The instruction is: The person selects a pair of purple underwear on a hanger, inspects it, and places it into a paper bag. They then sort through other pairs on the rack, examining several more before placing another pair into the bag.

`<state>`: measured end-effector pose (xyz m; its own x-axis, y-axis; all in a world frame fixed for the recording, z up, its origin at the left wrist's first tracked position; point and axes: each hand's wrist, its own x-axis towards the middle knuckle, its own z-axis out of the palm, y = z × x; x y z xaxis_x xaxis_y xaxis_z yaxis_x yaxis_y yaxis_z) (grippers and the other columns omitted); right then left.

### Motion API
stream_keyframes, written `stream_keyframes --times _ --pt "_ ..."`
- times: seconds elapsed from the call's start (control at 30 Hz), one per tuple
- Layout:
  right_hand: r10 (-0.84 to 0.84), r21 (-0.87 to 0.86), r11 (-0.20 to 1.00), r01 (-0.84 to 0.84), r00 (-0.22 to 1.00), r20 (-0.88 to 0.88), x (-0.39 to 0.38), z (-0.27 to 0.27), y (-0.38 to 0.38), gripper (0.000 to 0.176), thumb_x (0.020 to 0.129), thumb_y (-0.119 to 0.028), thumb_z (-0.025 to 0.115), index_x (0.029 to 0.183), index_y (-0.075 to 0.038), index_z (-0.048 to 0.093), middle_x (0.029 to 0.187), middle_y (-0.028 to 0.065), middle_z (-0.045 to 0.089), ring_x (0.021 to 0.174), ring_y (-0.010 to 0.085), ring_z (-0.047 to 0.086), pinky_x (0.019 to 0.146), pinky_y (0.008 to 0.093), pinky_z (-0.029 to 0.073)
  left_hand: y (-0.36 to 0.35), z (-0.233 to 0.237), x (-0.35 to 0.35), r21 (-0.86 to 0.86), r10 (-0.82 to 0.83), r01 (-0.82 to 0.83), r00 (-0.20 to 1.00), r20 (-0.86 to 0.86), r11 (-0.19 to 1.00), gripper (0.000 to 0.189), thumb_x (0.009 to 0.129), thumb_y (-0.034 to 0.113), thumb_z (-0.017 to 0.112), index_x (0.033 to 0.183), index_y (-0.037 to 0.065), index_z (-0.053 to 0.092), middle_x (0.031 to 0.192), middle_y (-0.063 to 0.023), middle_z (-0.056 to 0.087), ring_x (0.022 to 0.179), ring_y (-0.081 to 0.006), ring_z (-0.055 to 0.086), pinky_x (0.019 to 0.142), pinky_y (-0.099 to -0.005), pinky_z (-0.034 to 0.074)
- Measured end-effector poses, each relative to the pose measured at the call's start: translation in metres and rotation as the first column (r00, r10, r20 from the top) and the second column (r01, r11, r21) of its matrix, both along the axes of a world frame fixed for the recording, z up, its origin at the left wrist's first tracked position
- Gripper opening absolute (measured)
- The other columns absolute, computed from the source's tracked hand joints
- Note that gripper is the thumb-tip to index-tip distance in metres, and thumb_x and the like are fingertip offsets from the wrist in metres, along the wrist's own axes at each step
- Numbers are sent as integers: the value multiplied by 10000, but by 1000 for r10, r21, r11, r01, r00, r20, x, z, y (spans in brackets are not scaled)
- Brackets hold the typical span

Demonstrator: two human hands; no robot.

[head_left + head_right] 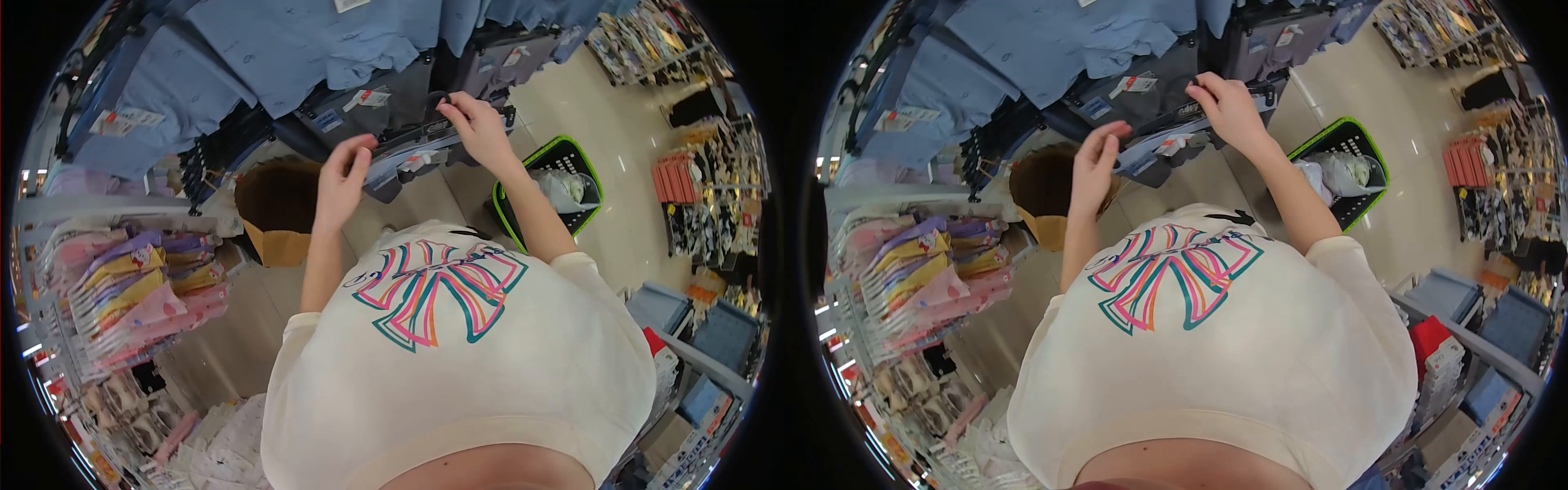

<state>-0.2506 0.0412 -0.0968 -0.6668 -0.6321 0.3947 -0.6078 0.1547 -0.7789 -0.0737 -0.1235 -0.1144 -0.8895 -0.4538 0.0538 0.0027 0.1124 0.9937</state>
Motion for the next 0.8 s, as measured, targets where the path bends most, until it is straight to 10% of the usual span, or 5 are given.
stream_keyframes --times 0.1,0.23,0.53,0.8 --pt "18 81 997 -7 990 -141 -2 -17 -1 160 839 -202 560 842 -44 583 635 112 561 589 271 528 646 334 401 -27 21 -31 191 -152 160 987 -52 969 388 918 234 479 1216 -12 455 1189 -121 525 1091 -203 513 907 -303 391" --pt "51 135 990 -39 995 -88 -7 -29 -15 170 835 -232 569 883 -70 583 639 73 558 626 261 525 695 335 388 -74 28 -110 14 -352 352 936 -12 936 424 910 238 494 1261 11 423 1232 -116 500 1085 -194 516 876 -292 416" --pt "-38 39 998 42 995 -91 -33 -39 -76 179 824 -233 584 908 -77 606 685 86 597 640 256 554 697 328 396 -170 1 -202 -282 -137 89 979 -154 955 428 846 194 590 1208 -4 474 1190 -130 538 1078 -215 514 934 -297 377" --pt "-65 -30 998 60 977 -201 -52 -55 -134 188 829 -251 577 886 -73 593 675 78 605 670 267 576 733 359 392 -167 10 -171 -588 -281 299 951 125 751 290 796 224 646 1057 99 632 984 -66 647 893 -145 588 806 -282 436"
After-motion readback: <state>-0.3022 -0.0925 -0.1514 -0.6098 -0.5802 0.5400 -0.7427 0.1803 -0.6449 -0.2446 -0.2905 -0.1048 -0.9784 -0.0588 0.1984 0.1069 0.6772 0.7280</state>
